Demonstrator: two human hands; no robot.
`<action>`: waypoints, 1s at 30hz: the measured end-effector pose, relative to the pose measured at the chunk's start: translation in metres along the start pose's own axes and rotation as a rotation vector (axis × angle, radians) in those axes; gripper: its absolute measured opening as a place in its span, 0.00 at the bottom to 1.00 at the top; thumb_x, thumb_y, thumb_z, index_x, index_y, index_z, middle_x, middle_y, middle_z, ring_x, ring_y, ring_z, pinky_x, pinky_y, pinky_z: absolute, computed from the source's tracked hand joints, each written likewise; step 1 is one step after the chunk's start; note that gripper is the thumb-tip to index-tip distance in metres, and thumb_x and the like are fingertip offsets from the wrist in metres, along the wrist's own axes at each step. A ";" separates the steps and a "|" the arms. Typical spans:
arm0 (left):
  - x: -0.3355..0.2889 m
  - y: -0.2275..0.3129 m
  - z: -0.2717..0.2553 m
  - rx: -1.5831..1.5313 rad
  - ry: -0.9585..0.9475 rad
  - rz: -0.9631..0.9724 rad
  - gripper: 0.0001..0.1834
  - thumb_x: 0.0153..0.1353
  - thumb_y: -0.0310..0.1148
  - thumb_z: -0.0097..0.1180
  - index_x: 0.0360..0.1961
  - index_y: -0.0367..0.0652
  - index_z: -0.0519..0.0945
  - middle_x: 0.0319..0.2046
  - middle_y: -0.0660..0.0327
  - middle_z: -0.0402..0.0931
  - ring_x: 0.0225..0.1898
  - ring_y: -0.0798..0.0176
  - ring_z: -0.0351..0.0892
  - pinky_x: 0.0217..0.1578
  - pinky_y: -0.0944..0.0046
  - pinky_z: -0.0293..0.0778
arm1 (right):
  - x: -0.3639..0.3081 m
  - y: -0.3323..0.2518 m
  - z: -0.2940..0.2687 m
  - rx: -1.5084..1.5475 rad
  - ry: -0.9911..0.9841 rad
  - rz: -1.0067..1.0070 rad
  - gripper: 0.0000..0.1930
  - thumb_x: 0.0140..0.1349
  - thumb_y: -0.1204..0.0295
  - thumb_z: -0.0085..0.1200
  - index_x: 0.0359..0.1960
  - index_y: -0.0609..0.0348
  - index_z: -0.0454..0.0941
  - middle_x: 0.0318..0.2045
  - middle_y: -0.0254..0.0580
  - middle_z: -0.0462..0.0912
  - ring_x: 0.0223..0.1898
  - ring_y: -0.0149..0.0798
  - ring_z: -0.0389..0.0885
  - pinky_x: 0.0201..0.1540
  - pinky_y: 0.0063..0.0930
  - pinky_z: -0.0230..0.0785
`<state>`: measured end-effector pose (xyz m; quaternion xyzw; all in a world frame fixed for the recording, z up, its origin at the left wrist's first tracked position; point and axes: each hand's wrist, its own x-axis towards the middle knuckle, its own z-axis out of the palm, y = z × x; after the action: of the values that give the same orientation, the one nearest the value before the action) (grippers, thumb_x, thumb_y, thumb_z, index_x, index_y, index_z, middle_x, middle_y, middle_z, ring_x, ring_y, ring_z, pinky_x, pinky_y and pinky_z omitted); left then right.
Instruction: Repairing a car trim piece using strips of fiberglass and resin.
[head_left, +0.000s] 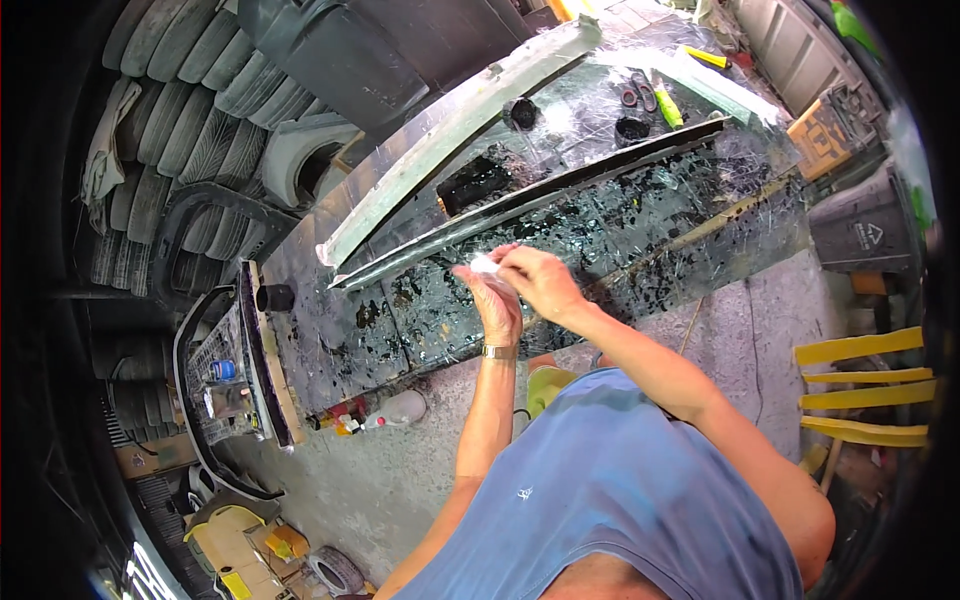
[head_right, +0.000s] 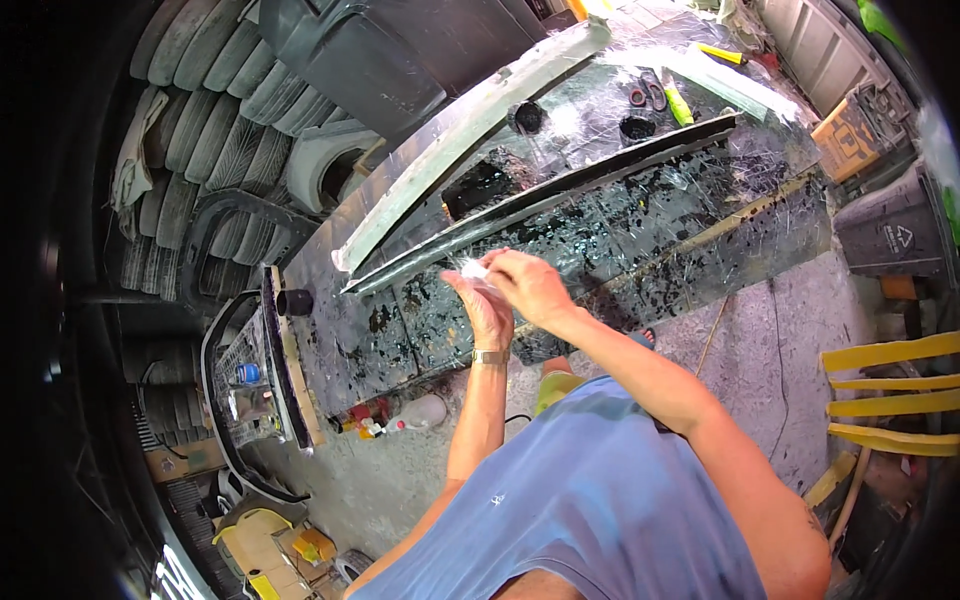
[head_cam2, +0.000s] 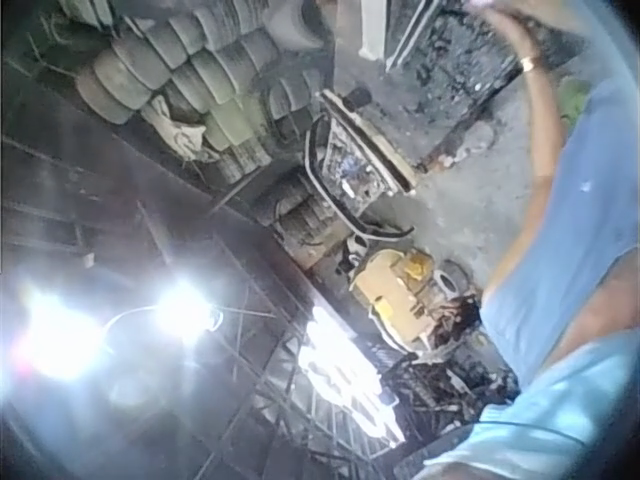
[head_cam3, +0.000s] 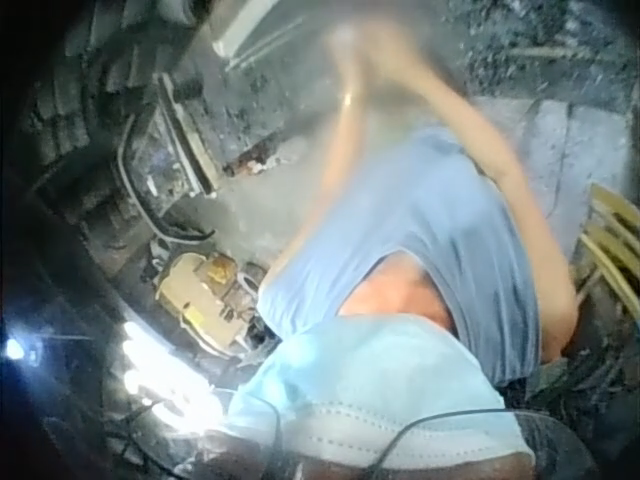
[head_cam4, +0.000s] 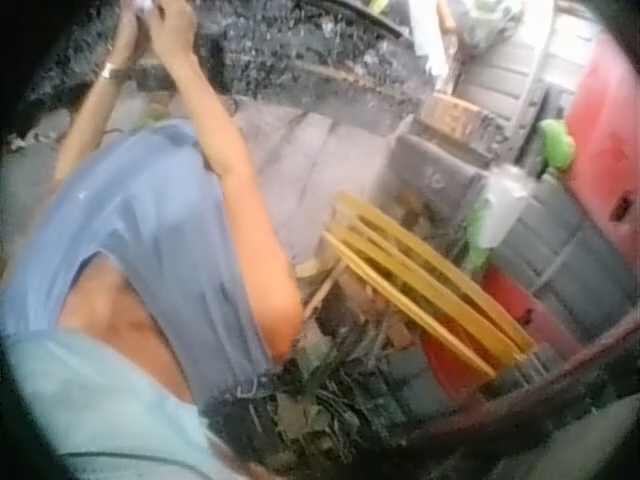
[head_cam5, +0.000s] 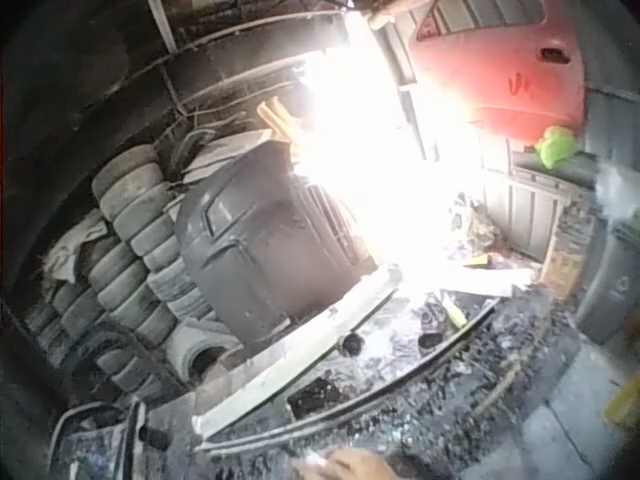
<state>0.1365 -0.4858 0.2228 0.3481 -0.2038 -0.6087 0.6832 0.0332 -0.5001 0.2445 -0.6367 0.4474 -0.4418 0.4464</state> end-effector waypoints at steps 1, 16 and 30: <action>0.001 -0.001 -0.002 0.079 0.049 -0.024 0.36 0.67 0.62 0.32 0.41 0.35 0.76 0.42 0.52 0.78 0.46 0.60 0.75 0.52 0.61 0.68 | -0.002 -0.007 0.001 -0.112 -0.107 0.061 0.08 0.58 0.70 0.56 0.36 0.59 0.79 0.35 0.43 0.81 0.40 0.47 0.80 0.44 0.37 0.72; -0.010 -0.013 0.012 -0.106 0.131 -0.004 0.18 0.71 0.47 0.39 0.32 0.46 0.72 0.48 0.56 0.76 0.51 0.60 0.74 0.56 0.57 0.68 | -0.021 0.000 -0.011 -0.501 -0.138 -0.299 0.07 0.63 0.68 0.45 0.35 0.57 0.74 0.35 0.43 0.78 0.41 0.46 0.78 0.42 0.43 0.69; 0.015 -0.015 -0.010 0.009 0.027 -0.017 0.38 0.64 0.68 0.29 0.33 0.40 0.74 0.34 0.55 0.79 0.44 0.56 0.78 0.50 0.59 0.72 | 0.011 0.000 -0.064 -0.087 -0.042 0.047 0.07 0.61 0.72 0.53 0.32 0.64 0.75 0.26 0.48 0.74 0.27 0.43 0.73 0.32 0.33 0.65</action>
<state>0.1358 -0.4986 0.2029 0.3610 -0.1943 -0.6090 0.6790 -0.0258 -0.5217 0.2593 -0.6540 0.4713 -0.3978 0.4380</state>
